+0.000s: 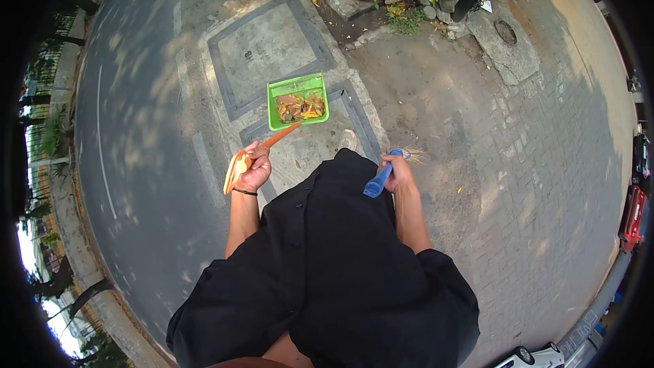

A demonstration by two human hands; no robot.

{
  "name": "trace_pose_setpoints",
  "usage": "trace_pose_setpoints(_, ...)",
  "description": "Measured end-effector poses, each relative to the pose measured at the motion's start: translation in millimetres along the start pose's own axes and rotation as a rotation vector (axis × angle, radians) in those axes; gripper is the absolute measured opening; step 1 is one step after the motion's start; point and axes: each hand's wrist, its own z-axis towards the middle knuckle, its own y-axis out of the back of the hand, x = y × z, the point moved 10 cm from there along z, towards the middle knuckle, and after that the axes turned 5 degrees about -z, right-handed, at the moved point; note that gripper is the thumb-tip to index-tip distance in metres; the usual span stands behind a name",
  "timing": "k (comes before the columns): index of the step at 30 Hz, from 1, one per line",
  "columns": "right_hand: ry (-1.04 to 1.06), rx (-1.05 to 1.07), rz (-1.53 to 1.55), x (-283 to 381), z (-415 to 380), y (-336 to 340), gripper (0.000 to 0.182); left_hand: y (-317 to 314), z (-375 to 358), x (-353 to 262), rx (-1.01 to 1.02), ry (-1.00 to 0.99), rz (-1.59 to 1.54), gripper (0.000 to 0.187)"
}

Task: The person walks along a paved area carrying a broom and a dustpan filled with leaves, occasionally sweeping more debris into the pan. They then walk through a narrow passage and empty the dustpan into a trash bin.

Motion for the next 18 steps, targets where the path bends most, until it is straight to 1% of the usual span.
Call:
trace_pose_setpoints(2, -0.001, 0.053, -0.099, 35.1, 31.4, -56.3, 0.013, -41.4, 21.0, -14.5, -0.037, -0.03, -0.014, 0.02)
trace_pose_setpoints(3, -0.031, 0.075, -0.194, 53.8, 46.5, -85.8, 0.012, -55.4, 35.9, -25.9, -0.009, -0.03, -0.03, 0.013)
trace_pose_setpoints(4, -0.065, 0.095, -0.286, 72.1, 59.9, -117.6, 0.011, -71.0, 48.6, -34.1, -0.003, -0.031, -0.025, 0.012)
trace_pose_setpoints(6, -0.01, 0.175, -0.486, 113.7, 78.6, -188.3, 0.013, -98.6, 70.5, -48.1, 0.005, -0.03, -0.022, 0.011)
trace_pose_setpoints(9, 0.129, 0.159, -0.849, 174.3, 94.3, -281.5, 0.017, -142.6, 107.1, -76.3, 0.0, -0.05, -0.046, 0.01)
trace_pose_setpoints(12, 0.158, 0.098, -0.838, 210.8, 127.5, -345.6, 0.023, -179.8, 152.7, -120.8, 0.02, -0.068, -0.075, 0.009)
trace_pose_setpoints(14, 0.088, 0.042, -0.871, 217.8, 175.0, -357.5, 0.029, -204.6, 192.7, -158.5, 0.029, -0.071, -0.071, 0.008)
trace_pose_setpoints(15, 0.056, 0.013, -0.882, 222.4, 200.6, -363.7, 0.032, -218.3, 213.0, -176.3, -0.006, -0.075, -0.089, 0.008)
trace_pose_setpoints(16, 0.141, -0.022, -0.985, 236.7, 219.7, -378.5, 0.036, -231.7, 233.2, -196.2, -0.013, -0.076, -0.057, 0.013)
trace_pose_setpoints(18, 0.302, -0.097, -1.188, 261.0, 250.1, -412.4, 0.043, -256.3, 272.7, -239.5, -0.041, -0.08, -0.08, 0.016)
